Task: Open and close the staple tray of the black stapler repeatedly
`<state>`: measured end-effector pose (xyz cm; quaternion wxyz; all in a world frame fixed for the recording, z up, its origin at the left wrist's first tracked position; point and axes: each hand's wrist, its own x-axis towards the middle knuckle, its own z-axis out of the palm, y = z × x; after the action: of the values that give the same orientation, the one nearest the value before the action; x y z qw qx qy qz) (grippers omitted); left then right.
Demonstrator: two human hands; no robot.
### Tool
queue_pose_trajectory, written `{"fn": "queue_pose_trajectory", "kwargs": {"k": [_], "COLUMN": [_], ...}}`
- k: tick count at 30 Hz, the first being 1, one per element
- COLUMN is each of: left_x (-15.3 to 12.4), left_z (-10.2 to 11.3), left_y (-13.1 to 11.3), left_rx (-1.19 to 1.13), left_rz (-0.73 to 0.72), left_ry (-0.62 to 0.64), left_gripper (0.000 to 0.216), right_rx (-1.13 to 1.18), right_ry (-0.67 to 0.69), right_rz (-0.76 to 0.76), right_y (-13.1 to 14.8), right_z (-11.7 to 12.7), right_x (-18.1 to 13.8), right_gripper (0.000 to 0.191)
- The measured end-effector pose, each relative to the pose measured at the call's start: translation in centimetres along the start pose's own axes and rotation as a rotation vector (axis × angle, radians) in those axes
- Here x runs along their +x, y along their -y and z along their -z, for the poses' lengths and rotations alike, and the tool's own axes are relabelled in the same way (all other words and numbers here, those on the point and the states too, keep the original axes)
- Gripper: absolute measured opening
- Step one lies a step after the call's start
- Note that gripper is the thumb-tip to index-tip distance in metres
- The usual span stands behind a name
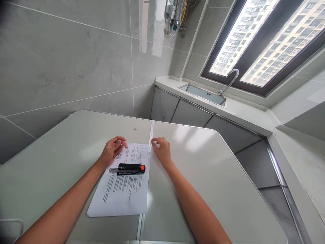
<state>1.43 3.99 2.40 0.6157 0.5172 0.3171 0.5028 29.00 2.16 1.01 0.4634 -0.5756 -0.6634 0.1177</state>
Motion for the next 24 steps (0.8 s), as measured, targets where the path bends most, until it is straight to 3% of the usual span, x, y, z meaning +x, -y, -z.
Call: {"fn": "queue_pose_trajectory", "kwargs": {"k": [2, 5, 10, 14, 18, 21, 24], "left_x": [0.4, 0.9, 1.4, 1.5, 1.6, 1.6, 1.7], "left_z": [0.5, 1.1, 1.8, 2.1, 2.2, 2.3, 2.4], "left_y": [0.4, 0.9, 1.3, 1.4, 1.5, 1.6, 1.8], "left_rx": [-0.110, -0.229, -0.330, -0.425, -0.468, -0.482, -0.486], "left_rz": [-0.013, -0.005, 0.020, 0.046, 0.057, 0.057, 0.052], "left_ry": [-0.050, -0.100, -0.180, -0.175, -0.169, -0.177, -0.189], "left_gripper": [0.031, 0.027, 0.033, 0.052, 0.054, 0.053, 0.053], "right_rx": [-0.087, -0.130, -0.191, -0.247, -0.293, -0.319, -0.278], "right_ry": [-0.054, -0.083, -0.084, -0.082, -0.100, -0.142, -0.056], "right_rz": [-0.195, -0.298, -0.350, -0.315, -0.298, -0.282, -0.190], "right_y": [-4.1, -8.9, -12.6, -13.5, -13.2, -11.6, -8.7], "right_z": [1.8, 3.9, 4.5, 4.1, 4.5, 4.0, 1.2], "right_x": [1.5, 3.7, 6.1, 6.7, 6.6, 6.8, 7.4], "right_gripper": [0.019, 0.027, 0.025, 0.025, 0.026, 0.031, 0.029]}}
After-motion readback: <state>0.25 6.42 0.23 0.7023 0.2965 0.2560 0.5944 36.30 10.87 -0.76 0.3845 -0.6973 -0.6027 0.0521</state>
